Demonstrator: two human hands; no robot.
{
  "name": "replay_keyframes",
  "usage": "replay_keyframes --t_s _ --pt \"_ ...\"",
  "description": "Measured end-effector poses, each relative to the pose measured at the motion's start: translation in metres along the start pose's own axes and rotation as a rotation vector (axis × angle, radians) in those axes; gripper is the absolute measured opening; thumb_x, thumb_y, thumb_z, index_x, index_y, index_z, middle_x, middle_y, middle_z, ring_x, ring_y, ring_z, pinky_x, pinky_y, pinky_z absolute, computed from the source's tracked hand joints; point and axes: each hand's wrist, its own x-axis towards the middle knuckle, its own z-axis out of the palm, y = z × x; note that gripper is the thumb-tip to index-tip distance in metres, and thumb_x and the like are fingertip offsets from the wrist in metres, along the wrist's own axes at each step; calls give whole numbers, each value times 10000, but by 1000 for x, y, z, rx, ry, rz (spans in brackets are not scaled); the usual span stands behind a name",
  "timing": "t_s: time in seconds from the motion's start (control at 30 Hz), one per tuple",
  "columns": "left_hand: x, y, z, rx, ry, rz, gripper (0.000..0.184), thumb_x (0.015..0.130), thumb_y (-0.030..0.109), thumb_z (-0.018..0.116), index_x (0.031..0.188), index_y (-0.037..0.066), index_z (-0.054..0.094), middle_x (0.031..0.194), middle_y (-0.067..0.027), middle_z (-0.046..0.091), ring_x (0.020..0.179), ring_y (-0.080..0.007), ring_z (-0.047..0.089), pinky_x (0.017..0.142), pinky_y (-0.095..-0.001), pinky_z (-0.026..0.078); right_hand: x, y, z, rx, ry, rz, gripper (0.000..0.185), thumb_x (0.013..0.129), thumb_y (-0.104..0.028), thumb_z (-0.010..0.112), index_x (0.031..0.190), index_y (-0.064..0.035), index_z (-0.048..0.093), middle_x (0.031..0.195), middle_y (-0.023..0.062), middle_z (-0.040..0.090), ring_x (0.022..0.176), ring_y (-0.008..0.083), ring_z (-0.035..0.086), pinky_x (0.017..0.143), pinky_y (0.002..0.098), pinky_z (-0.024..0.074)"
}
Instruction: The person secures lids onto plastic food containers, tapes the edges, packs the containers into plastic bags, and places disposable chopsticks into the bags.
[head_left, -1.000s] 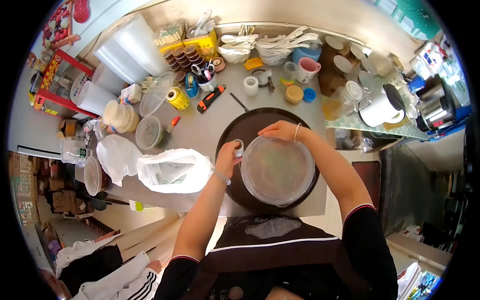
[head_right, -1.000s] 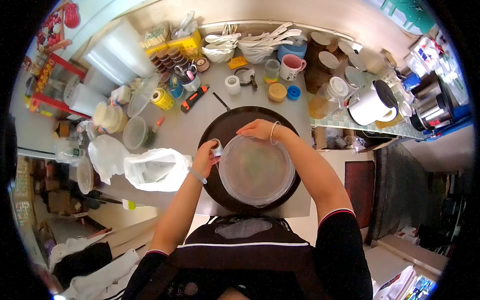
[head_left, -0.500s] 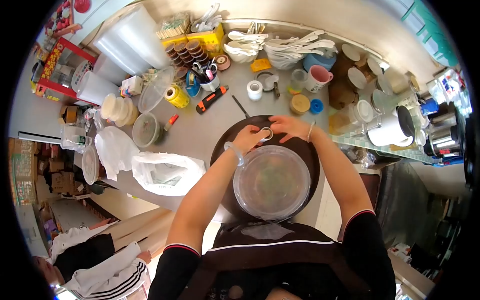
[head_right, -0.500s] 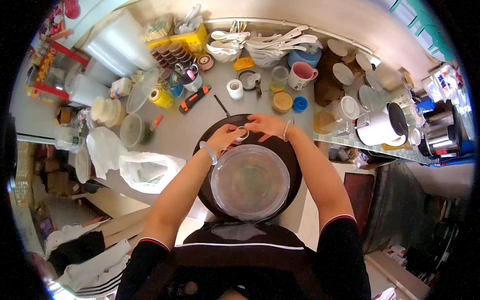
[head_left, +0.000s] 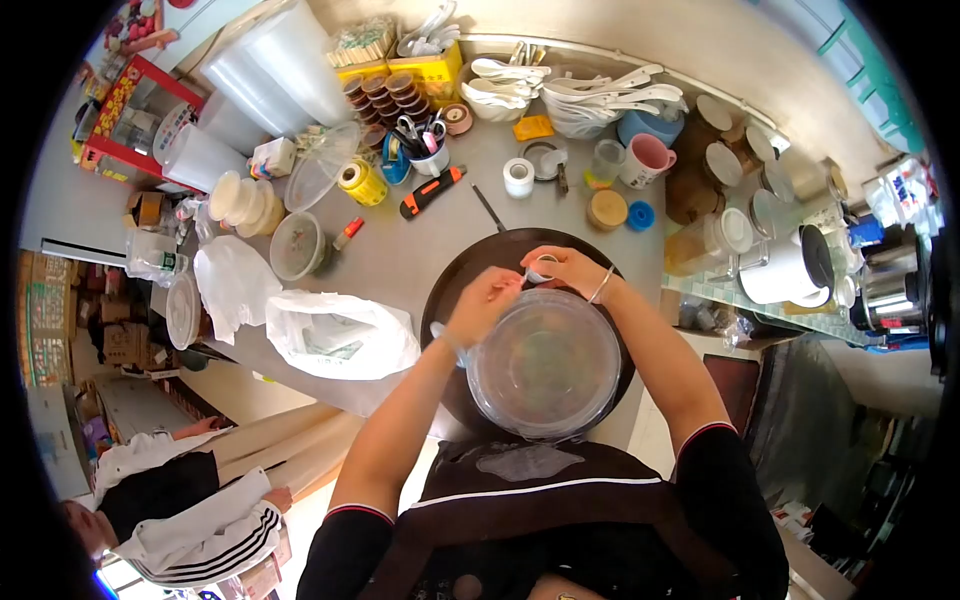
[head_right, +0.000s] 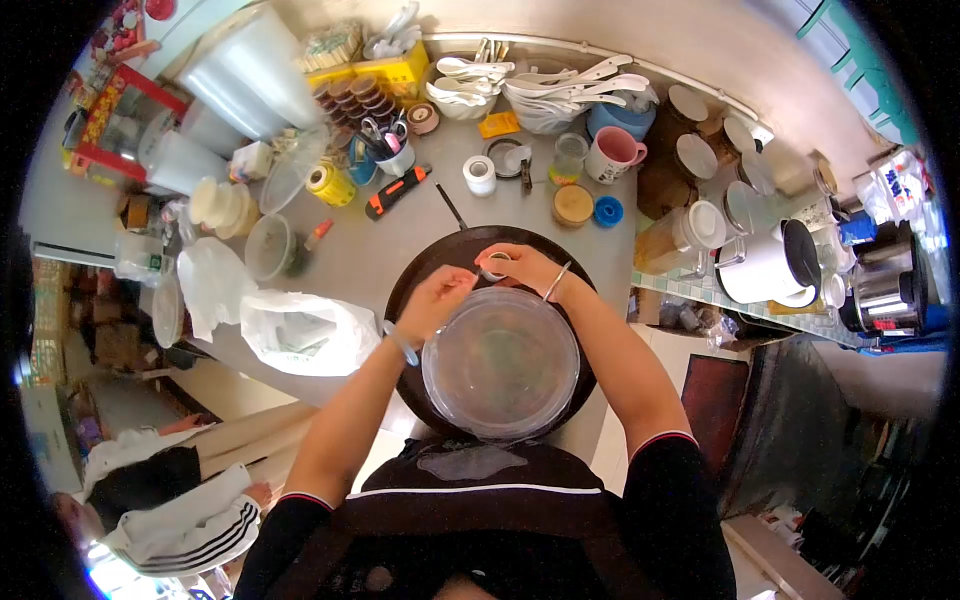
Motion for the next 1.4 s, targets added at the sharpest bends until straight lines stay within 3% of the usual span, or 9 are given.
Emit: replay_keyframes --t_s 0.1,0.33,0.67,0.83,0.9,1.0,1.03,1.17,1.4 --pt "-7 7 9 142 6 150 177 877 75 553 1038 5 572 975 -35 568 907 -108 533 805 -226 428 2 4 3 67 22 7 314 862 -289 625 1072 -57 606 940 -5 581 846 73 546 755 229 465" --pt "-5 13 21 518 60 285 110 855 58 524 937 18 586 924 -104 579 881 -264 550 788 -323 432 11 21 8 178 193 3 259 858 -246 639 1016 -42 627 920 1 586 860 79 560 725 247 521" --pt "-5 22 26 489 66 248 78 850 59 528 906 32 575 904 -92 573 843 -275 546 755 -350 438 24 30 1 464 651 -279 230 861 -197 629 1001 -15 622 887 16 565 816 94 561 713 284 558" --pt "-9 13 26 557 27 229 90 866 83 514 913 42 579 897 -90 584 860 -268 558 761 -358 447 39 47 -63 716 954 -430 336 897 -321 574 1015 -9 541 903 53 572 819 180 591 691 335 555" --pt "-15 5 29 552 45 248 102 872 94 510 924 47 584 908 -86 593 875 -267 563 771 -356 450 0 -13 -90 944 876 -796 377 884 -389 573 999 -32 533 921 84 587 833 211 597 625 318 534" --pt "-11 10 25 573 12 258 150 884 135 507 984 64 593 976 -82 607 916 -265 571 789 -336 455 -65 -62 -77 891 540 -958 451 882 -440 547 1096 -44 529 991 97 590 931 231 567 700 342 498" --pt "-14 12 27 575 -8 250 173 888 152 506 1011 71 597 1008 -81 612 932 -264 573 796 -326 457 -87 -58 -68 846 418 -965 479 884 -458 532 1132 -48 523 1029 100 588 974 239 553 742 360 484" --pt "-12 26 37 790 -115 227 358 906 307 480 1179 84 541 1192 -93 561 1100 -273 516 938 -388 389 -125 46 -19 728 590 -559 596 913 -534 396 1235 -38 469 1128 120 570 1099 280 510 960 458 402" --pt "-16 25 102 1219 -326 647 556 884 412 473 1315 63 430 1417 -121 350 1341 -287 256 1096 -487 155 -125 89 31 752 828 -514 624 940 -540 314 1243 -15 461 1105 146 564 1029 274 539 942 386 413"
